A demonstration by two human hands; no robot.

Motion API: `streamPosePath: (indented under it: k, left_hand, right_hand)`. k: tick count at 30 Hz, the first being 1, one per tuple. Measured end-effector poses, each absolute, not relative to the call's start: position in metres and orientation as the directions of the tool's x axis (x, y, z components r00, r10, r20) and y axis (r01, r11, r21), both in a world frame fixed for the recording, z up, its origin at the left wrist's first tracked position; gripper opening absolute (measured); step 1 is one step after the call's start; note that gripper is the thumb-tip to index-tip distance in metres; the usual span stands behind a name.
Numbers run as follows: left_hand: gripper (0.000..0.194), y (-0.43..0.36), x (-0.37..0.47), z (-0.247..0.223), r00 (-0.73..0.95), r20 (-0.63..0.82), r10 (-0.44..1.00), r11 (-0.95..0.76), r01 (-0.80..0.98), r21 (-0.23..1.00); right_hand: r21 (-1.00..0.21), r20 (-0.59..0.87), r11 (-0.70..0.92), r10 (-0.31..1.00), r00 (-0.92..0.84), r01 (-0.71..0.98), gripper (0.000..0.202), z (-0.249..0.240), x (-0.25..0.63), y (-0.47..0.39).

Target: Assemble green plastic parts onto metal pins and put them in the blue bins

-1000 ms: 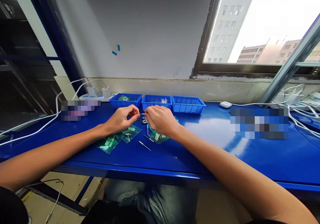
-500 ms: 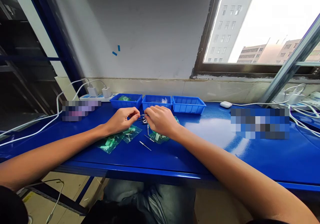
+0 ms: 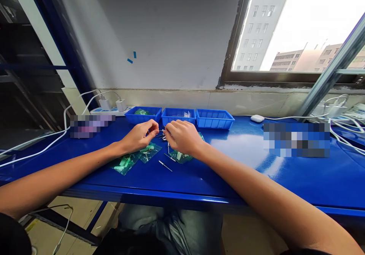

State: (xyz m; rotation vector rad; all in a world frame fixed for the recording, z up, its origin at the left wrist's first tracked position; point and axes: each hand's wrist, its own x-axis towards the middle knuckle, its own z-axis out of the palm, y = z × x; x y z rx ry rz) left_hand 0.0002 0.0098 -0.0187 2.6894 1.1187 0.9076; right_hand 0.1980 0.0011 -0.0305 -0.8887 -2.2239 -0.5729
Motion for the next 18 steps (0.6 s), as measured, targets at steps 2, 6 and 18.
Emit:
streamPosePath:
  k: [2, 6, 18]
  left_hand:
    - [0.014, 0.0119, -0.0006, -0.0205, 0.567, 0.468, 0.678, -0.723, 0.629, 0.286]
    - [0.019, 0.0142, -0.0007, -0.0213, 0.579, 0.454, 0.677, -0.726, 0.626, 0.284]
    - [0.012, 0.0091, 0.001, -0.0172, 0.573, 0.489, 0.658, -0.74, 0.612, 0.279]
  right_hand:
    - [0.139, 0.728, 0.676, 0.425, -0.538, 0.723, 0.022, -0.0315, 0.1984, 0.0019]
    - [0.138, 0.733, 0.687, 0.413, -0.541, 0.713, 0.018, -0.0324, 0.199, 0.0025]
    - [0.166, 0.72, 0.668, 0.421, -0.552, 0.726, 0.03, -0.0287, 0.1969, -0.001]
